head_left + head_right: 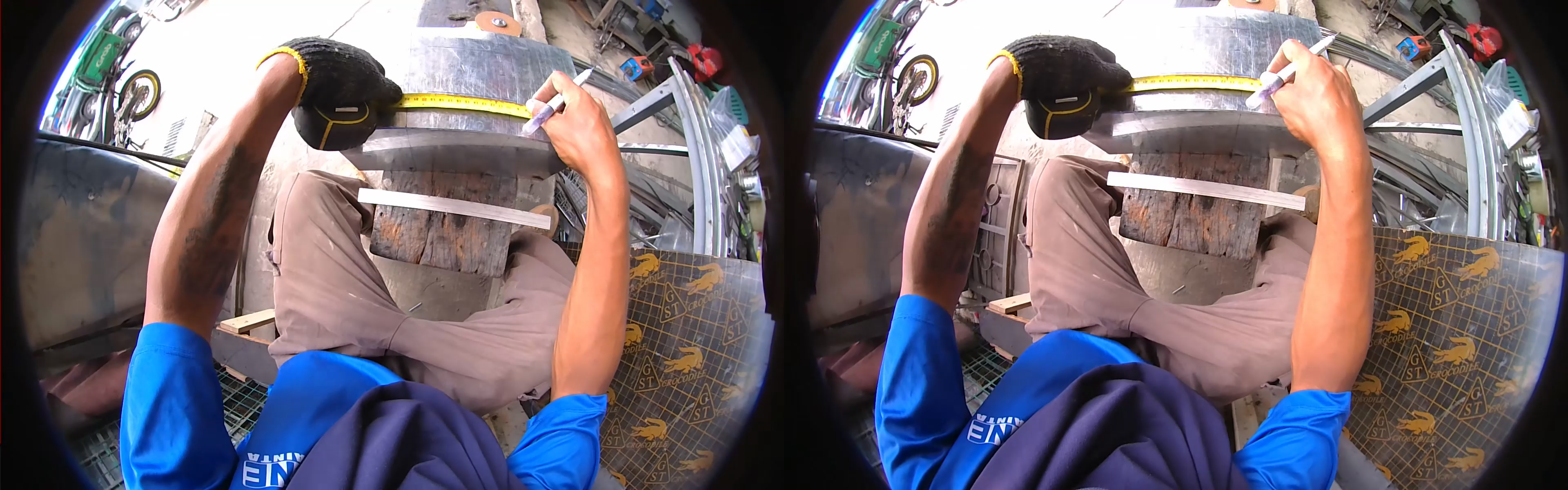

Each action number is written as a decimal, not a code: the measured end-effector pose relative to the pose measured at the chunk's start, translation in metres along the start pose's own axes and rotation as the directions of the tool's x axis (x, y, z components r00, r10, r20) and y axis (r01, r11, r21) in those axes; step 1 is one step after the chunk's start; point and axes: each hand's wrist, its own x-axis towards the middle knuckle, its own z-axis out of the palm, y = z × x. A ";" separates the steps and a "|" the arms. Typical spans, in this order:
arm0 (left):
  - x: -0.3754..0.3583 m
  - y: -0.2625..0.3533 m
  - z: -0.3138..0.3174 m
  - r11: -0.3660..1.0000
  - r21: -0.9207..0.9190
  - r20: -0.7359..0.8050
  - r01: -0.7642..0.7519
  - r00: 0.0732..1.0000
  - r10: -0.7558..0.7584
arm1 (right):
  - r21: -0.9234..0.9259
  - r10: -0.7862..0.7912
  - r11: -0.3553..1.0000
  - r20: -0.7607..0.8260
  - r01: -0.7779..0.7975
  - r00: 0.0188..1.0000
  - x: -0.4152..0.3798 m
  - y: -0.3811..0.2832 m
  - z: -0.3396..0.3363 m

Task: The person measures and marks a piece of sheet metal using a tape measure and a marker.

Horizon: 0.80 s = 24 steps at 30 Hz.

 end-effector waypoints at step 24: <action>0.012 -0.001 0.002 0.997 -0.077 -0.015 -0.026 1.000 0.025 | -0.027 -0.003 1.000 -0.053 0.002 0.999 -0.004 -0.002 0.000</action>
